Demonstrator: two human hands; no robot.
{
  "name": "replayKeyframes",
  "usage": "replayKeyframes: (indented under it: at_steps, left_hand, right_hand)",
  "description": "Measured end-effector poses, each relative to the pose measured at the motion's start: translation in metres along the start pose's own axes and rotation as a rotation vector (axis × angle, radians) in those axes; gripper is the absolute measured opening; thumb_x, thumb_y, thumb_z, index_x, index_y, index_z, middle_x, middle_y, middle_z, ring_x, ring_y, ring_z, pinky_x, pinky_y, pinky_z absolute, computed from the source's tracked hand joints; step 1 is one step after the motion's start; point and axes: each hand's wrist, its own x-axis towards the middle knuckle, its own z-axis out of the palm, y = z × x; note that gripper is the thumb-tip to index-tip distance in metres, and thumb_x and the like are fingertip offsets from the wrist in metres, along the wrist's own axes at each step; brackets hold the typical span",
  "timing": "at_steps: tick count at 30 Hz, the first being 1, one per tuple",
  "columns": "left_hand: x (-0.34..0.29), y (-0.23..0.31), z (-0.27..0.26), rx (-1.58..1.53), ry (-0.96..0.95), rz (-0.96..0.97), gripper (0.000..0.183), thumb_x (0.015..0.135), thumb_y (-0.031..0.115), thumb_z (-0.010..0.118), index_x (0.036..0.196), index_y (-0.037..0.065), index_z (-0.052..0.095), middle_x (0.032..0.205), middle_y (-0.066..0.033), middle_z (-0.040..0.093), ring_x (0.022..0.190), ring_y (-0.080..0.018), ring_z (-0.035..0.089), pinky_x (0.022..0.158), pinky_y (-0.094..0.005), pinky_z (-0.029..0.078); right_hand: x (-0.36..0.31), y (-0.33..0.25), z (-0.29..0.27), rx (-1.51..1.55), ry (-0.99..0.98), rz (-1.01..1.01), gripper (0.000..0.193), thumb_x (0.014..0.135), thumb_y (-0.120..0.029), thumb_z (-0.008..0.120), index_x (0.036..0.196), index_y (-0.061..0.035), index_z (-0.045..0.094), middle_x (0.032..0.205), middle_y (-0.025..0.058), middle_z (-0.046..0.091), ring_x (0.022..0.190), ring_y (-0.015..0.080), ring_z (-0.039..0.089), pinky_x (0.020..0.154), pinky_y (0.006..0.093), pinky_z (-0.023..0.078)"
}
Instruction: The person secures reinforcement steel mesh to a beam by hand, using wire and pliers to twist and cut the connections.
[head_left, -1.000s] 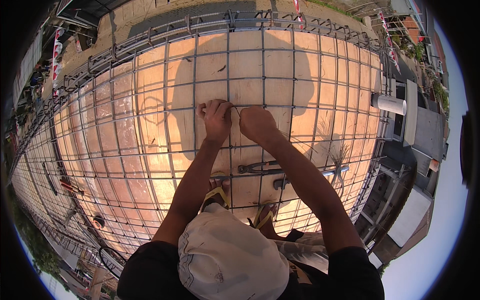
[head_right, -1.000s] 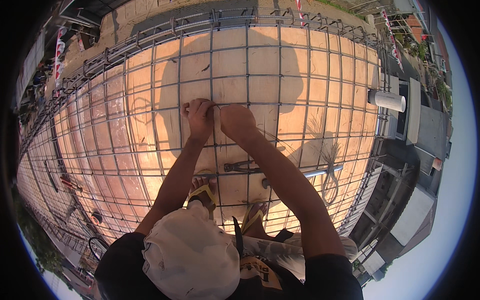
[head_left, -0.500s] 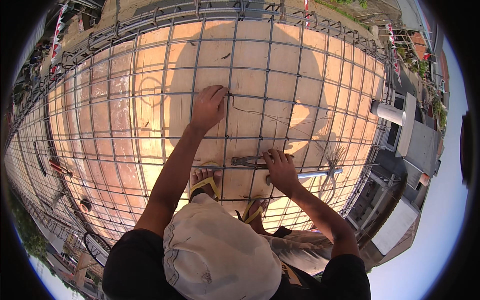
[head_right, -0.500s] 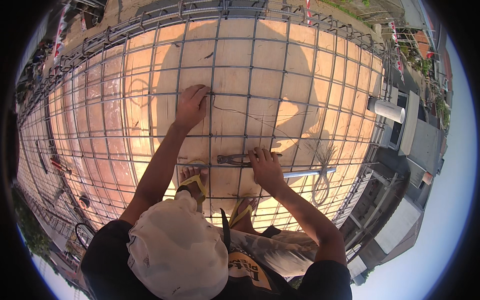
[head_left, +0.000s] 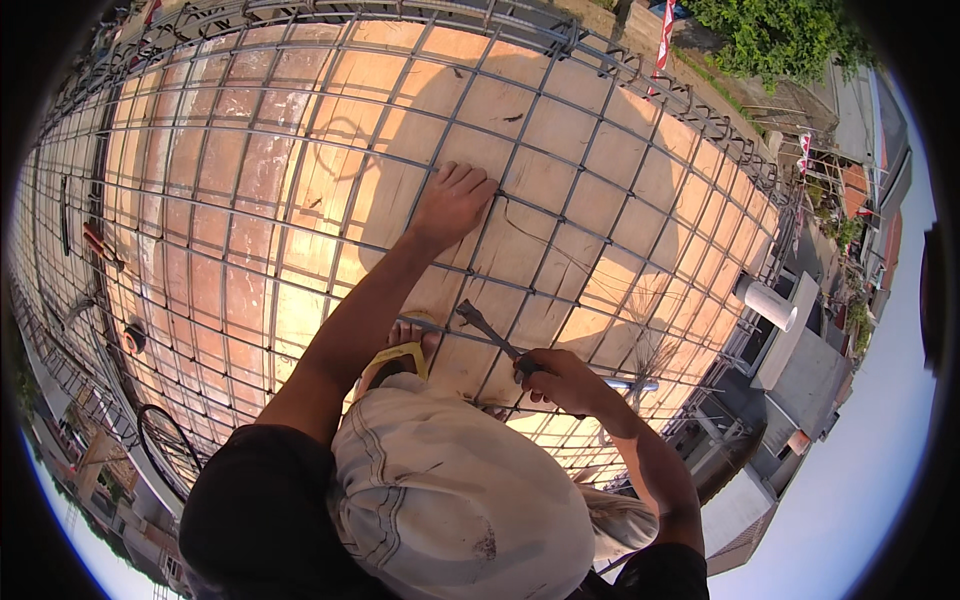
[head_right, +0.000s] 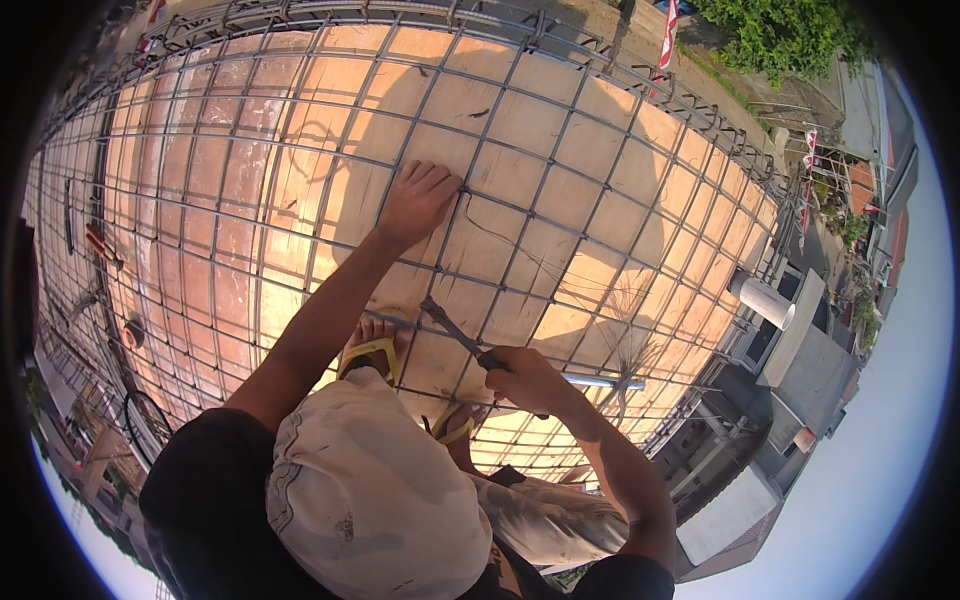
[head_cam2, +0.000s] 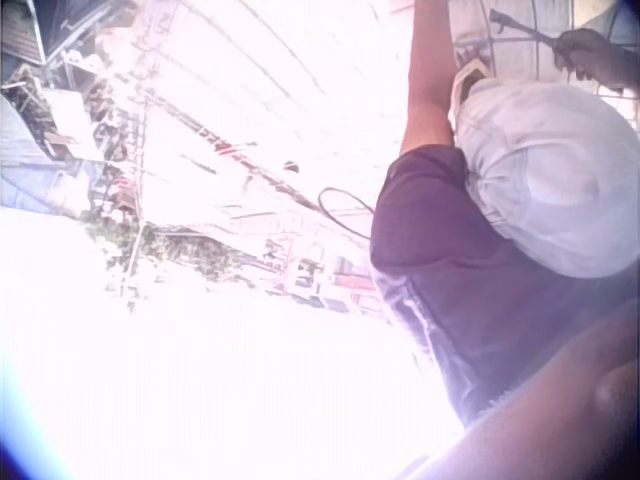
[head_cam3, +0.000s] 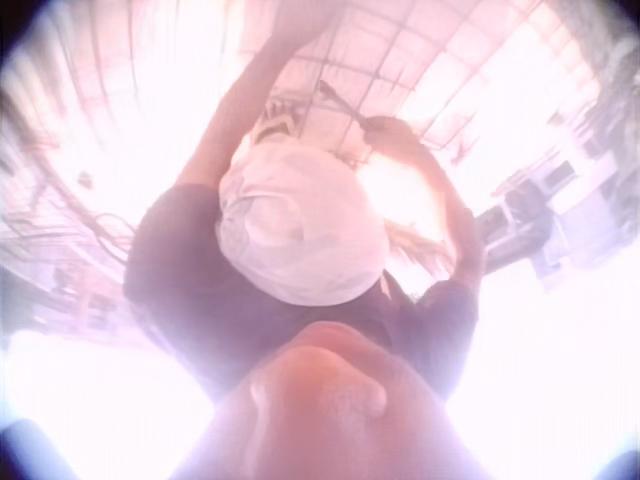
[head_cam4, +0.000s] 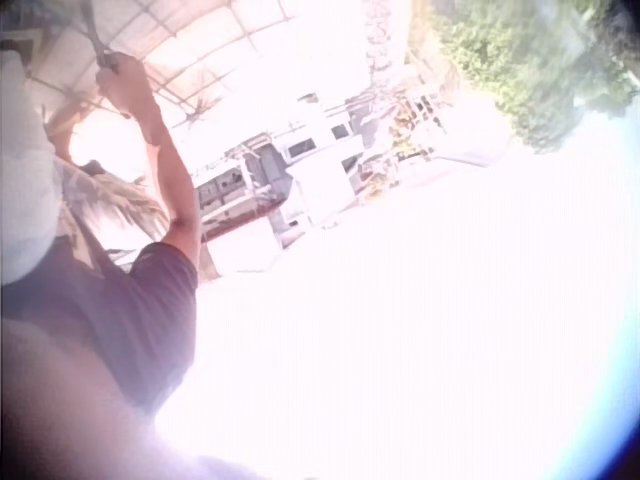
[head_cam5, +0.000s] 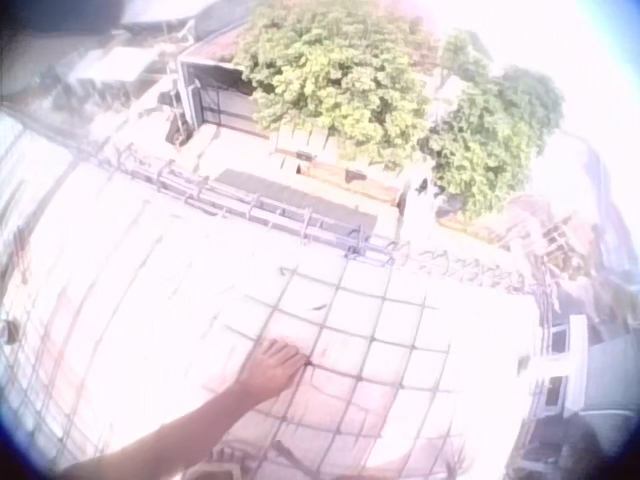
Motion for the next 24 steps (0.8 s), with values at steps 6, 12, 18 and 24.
replayKeyframes:
  at_steps: [6, 12, 18, 24]
  left_hand:
    - [-0.011, -0.004, 0.007, 0.023, -0.007, -0.043, 0.017, 0.080, 0.008, 0.071, 0.097, 0.011, 0.067, 0.091, -0.0032, 0.061, 0.091, -0.0235, 0.060, 0.088, -0.0409, 0.044]
    - [-0.004, -0.005, 0.011, 0.029, 0.007, -0.028, 0.016, 0.080, 0.009, 0.070, 0.095, 0.013, 0.068, 0.092, -0.0020, 0.062, 0.091, -0.0224, 0.060, 0.087, -0.0401, 0.044]
    - [-0.002, -0.005, 0.009, -0.020, 0.002, -0.057, 0.020, 0.080, 0.005, 0.069, 0.099, 0.010, 0.066, 0.091, -0.0046, 0.062, 0.091, -0.0250, 0.060, 0.087, -0.0425, 0.043]
    - [-0.006, -0.005, 0.006, -0.019, -0.003, -0.057, 0.018, 0.082, 0.010, 0.070, 0.099, 0.011, 0.065, 0.095, -0.0041, 0.061, 0.092, -0.0247, 0.060, 0.087, -0.0425, 0.044]
  right_hand:
    - [-0.106, -0.115, -0.051, 0.092, -0.060, -0.201, 0.044, 0.093, -0.010, 0.069, 0.133, 0.0018, 0.054, 0.097, 0.0093, 0.068, 0.086, 0.0174, 0.066, 0.077, 0.0349, 0.053]
    - [-0.117, -0.167, -0.092, -0.766, 0.724, -0.289, 0.038, 0.097, -0.011, 0.061, 0.133, 0.0006, 0.056, 0.106, 0.0217, 0.068, 0.096, 0.0354, 0.069, 0.084, 0.0448, 0.054]
    - [-0.017, -0.189, -0.119, -1.095, 0.387, 0.130, 0.033, 0.098, -0.014, 0.057, 0.130, -0.0076, 0.058, 0.098, 0.0191, 0.070, 0.095, 0.0349, 0.070, 0.082, 0.0489, 0.054]
    - [0.025, -0.188, -0.113, -1.090, 0.274, 0.217, 0.034, 0.099, -0.017, 0.055, 0.132, -0.0078, 0.056, 0.098, 0.0175, 0.071, 0.097, 0.0350, 0.070, 0.085, 0.0478, 0.054]
